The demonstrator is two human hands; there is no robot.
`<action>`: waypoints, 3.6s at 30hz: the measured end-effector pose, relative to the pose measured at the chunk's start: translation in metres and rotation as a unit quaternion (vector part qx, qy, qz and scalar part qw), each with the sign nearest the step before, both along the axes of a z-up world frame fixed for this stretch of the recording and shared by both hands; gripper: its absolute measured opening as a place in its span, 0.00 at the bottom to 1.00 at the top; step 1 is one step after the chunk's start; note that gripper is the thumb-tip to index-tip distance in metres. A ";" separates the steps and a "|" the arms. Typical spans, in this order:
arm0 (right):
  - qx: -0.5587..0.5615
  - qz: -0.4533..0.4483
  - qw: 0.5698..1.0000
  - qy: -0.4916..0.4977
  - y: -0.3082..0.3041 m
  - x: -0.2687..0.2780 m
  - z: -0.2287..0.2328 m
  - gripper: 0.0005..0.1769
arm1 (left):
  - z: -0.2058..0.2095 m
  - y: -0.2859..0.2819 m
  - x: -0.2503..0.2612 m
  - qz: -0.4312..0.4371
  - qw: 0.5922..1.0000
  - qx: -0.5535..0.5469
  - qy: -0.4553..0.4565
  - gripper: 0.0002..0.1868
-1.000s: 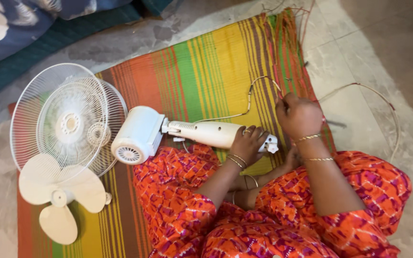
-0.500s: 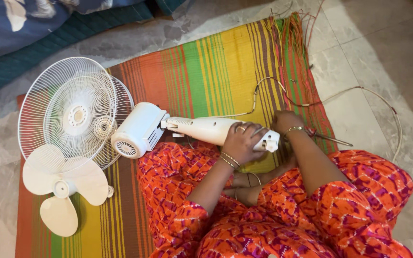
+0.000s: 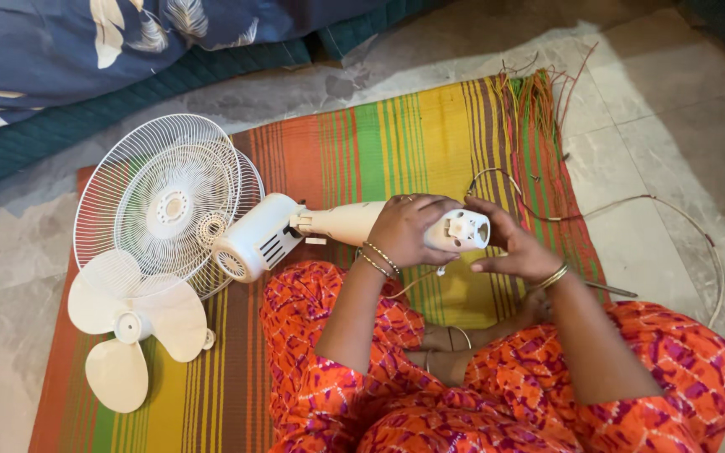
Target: The person sits on a mat and uses a screwdriver to disassemble and reassemble the plastic housing of a white electric fan. They remove screws from the fan body, separate the casing halves, and then reattach them.
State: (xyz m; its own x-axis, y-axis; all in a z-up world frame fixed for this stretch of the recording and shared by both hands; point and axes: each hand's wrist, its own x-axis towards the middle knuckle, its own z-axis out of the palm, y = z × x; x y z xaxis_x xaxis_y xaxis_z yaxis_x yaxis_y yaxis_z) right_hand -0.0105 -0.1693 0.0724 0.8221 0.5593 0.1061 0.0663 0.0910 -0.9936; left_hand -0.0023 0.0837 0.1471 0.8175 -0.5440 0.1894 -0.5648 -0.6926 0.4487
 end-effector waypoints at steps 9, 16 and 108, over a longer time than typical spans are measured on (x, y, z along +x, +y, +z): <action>0.004 -0.115 0.993 0.000 0.017 -0.006 -0.006 0.44 | 0.010 0.006 -0.001 -0.004 0.998 -0.030 -0.048 0.42; -0.017 -0.114 0.993 -0.031 0.014 -0.003 -0.005 0.42 | 0.010 0.007 0.001 -0.012 0.998 -0.034 -0.050 0.41; 0.187 -0.158 0.954 0.171 0.073 -0.062 0.038 0.55 | -0.006 0.008 -0.048 0.058 0.970 -0.042 -0.232 0.48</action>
